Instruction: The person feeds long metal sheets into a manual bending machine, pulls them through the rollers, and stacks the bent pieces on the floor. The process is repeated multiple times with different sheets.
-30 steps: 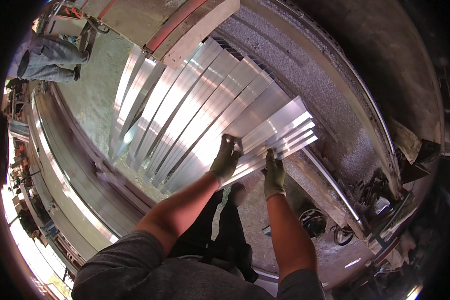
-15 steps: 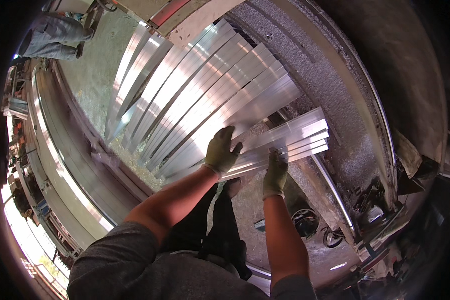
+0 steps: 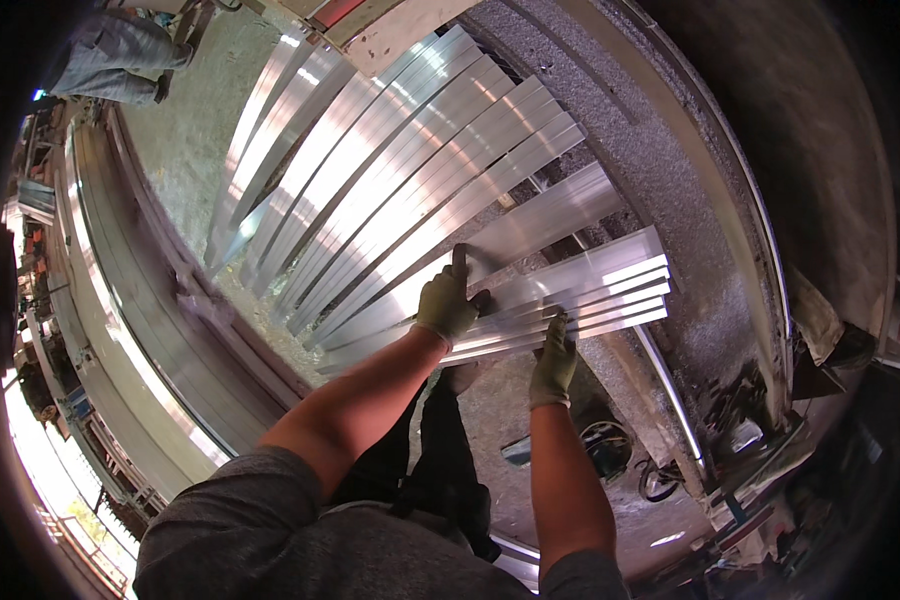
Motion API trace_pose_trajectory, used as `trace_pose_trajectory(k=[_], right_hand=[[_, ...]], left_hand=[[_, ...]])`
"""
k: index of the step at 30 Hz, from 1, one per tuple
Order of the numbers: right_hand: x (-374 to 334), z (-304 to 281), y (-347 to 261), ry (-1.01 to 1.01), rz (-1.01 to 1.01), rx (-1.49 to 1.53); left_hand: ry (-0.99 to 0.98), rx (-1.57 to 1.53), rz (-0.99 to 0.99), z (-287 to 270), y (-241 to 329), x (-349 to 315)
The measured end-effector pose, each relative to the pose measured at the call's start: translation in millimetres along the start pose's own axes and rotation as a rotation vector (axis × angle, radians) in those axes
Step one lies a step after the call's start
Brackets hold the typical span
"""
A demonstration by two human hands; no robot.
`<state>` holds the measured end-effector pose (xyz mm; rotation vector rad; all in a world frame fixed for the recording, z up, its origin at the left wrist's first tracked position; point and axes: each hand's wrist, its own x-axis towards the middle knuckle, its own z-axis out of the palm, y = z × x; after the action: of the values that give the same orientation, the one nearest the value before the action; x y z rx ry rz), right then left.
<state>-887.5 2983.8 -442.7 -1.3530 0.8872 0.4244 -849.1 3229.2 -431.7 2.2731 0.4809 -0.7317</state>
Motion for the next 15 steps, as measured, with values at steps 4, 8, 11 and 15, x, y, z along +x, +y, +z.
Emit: trace_pose_trajectory(k=[4,8,11,15], right_hand=[[-1.7,-3.6,1.1,0.070,0.015,-0.058],[-1.4,2.5,2.0,0.070,-0.004,-0.022],[-2.8,6.6,4.5,0.046,-0.051,0.032],[-5.6,11.4,3.4,0.040,-0.016,0.097]], left_hand=[[0.412,0.244,0.292,0.7,-4.2,0.9],[0.389,-0.017,0.168,2.7,-15.5,7.7],[0.227,-0.164,0.053,-2.2,-19.1,25.6],[0.230,-0.065,0.218,-0.8,-20.2,12.4]])
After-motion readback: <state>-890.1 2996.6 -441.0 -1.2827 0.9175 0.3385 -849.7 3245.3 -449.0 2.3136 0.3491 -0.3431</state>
